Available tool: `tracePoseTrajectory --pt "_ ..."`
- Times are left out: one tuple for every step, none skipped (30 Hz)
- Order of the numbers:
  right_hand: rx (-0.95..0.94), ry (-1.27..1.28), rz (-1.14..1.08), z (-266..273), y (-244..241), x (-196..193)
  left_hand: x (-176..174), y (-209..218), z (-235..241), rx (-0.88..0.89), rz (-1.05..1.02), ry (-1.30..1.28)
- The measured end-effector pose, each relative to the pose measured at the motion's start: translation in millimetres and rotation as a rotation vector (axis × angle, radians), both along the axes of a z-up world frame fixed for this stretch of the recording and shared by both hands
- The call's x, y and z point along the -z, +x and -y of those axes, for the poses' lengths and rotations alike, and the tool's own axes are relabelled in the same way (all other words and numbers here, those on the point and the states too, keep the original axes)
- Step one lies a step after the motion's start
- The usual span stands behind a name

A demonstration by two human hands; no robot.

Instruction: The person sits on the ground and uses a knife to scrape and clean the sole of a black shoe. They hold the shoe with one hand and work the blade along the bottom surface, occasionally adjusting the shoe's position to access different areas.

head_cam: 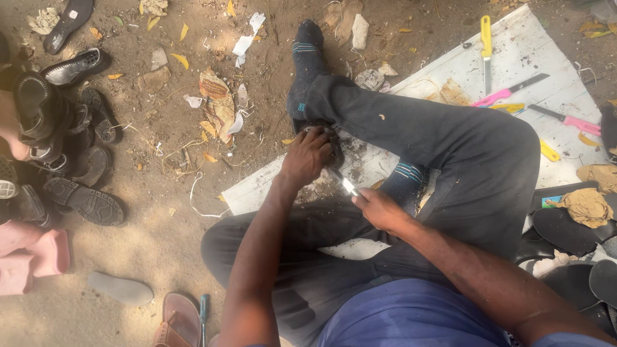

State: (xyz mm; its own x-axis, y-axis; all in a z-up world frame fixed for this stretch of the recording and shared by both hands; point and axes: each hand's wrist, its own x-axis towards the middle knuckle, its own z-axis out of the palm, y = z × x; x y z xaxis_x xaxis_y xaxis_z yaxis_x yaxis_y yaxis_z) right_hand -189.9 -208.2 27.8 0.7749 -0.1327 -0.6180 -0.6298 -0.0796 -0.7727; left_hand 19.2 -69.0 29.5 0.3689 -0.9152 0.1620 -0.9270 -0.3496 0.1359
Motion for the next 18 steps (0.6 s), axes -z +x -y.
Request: tracePoseTrajectory --pt "0.011 0.028 -0.056 2.1 -0.2 1.9 -3.1 5.6 4.7 0.026 -0.100 0.193" --pt "0.023 0.053 -0.110 7.4 1.5 2.3 -3.6 9.2 8.2 0.050 -0.197 0.383" --pt "0.034 0.078 -0.163 11.0 2.2 2.1 -0.8 5.9 7.9 0.048 -0.199 0.372" --pt "0.002 0.007 -0.097 11.1 2.3 1.7 3.7 3.0 7.5 0.047 -0.195 0.358" --pt "-0.030 -0.064 -0.031 9.4 0.7 1.9 9.2 2.8 7.8 0.046 -0.192 0.344" --pt "-0.055 -0.132 0.028 9.2 -1.9 3.2 15.8 2.4 8.0 0.067 -0.155 0.236" --pt "-0.089 -0.197 0.096 13.4 1.0 5.7 22.1 3.6 7.6 0.088 -0.119 0.128" --pt "-0.140 -0.260 0.154 18.2 2.1 8.1 29.2 -1.0 3.3 0.093 -0.097 0.020" --pt "-0.191 -0.321 0.211 21.9 4.7 10.2 34.7 -4.0 -1.0 0.014 -0.129 -0.024" --pt "-0.229 -0.386 0.211 27.6 12.7 11.2 36.7 -0.2 -2.3 -0.065 -0.150 -0.073" --pt "-0.267 -0.451 0.211 34.5 21.7 11.8 37.7 3.7 -3.2 -0.142 -0.170 -0.122" --pt "-0.304 -0.515 0.206 42.9 30.2 13.5 39.7 6.3 -2.7 -0.205 -0.311 -0.182" --pt "-0.347 -0.537 0.295 51.8 46.6 17.4 42.3 10.2 -2.1 -0.268 -0.452 -0.241" --pt "-0.390 -0.560 0.383 59.0 61.7 21.8 45.9 12.5 -1.9 -0.329 -0.595 -0.302" --pt "-0.381 -0.553 0.331 61.3 72.3 26.6 49.8 13.3 -3.1 -0.336 -0.637 -0.344" --pt "-0.371 -0.550 0.286 61.5 87.5 30.6 51.8 18.2 -2.5 -0.340 -0.671 -0.390" --pt "-0.360 -0.547 0.241 60.6 97.3 33.9 53.5 23.1 -1.5 -0.344 -0.705 -0.436" --pt "-0.330 -0.472 0.232 58.7 99.8 37.6 56.5 25.2 -1.1 -0.393 -0.724 -0.454"
